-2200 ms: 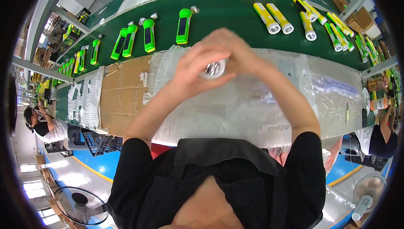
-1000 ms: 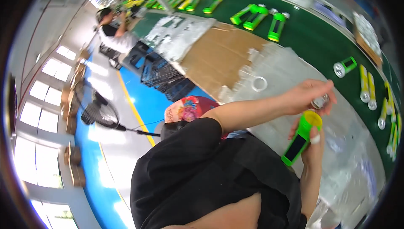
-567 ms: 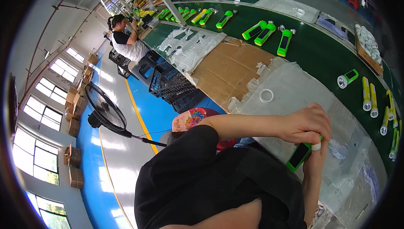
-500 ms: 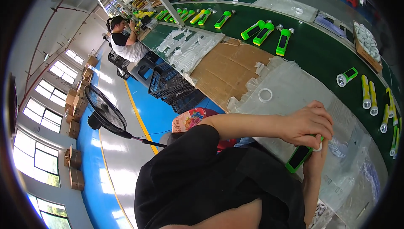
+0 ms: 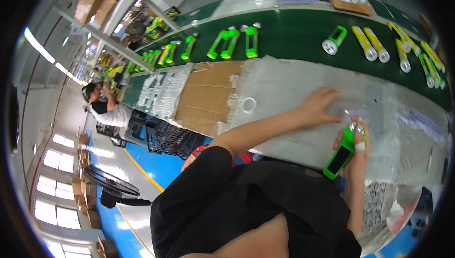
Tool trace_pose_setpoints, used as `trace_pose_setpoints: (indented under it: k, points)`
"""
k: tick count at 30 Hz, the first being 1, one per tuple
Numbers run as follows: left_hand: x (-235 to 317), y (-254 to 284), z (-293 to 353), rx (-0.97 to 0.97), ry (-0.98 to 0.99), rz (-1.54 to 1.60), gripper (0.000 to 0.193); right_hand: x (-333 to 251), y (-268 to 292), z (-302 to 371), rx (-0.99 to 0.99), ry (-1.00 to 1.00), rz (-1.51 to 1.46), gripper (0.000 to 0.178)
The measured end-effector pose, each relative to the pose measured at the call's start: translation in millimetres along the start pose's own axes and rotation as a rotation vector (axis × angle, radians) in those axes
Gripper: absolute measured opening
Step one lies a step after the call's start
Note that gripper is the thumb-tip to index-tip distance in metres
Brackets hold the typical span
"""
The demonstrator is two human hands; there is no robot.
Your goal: Assemble handheld flashlights by attaching plastic rings and reflectors to the flashlight housings.
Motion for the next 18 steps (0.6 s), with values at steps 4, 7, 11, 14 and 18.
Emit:
trace_pose_setpoints:
  k: [4,7,11,14,18]
  points:
    - [-22.1,-12.7,1.8,-0.061,-0.055,-0.130,0.080,0.5,13.0,-6.9,0.064,-0.029,-0.058,0.046]
    - [-17.9,-4.3,-4.8,-0.043,-0.061,-0.128,0.075,-10.5,14.7,-8.7,0.070,0.002,-0.050,0.059]
    - [-15.6,-9.8,-11.0,-0.076,-0.042,-0.093,0.068,-15.2,23.1,-4.4,0.084,0.031,-0.056,0.052]
    - [-12.8,-10.0,-7.2,-0.068,-0.069,-0.078,0.060,-12.9,24.6,-1.0,0.087,0.028,-0.047,0.052]
    - [-9.8,-4.9,-3.3,-0.086,-0.080,-0.050,0.053,-11.4,19.3,0.6,0.057,0.013,-0.025,0.051]
Point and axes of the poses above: each hand's wrist, its own z-axis away from the middle knuckle, its own y-axis out of the back of the hand, x = y × z, the point moved 7 cm from there along -z, towards the middle knuckle, and after that the axes turned 3 degrees about x, right-handed, at the moved point
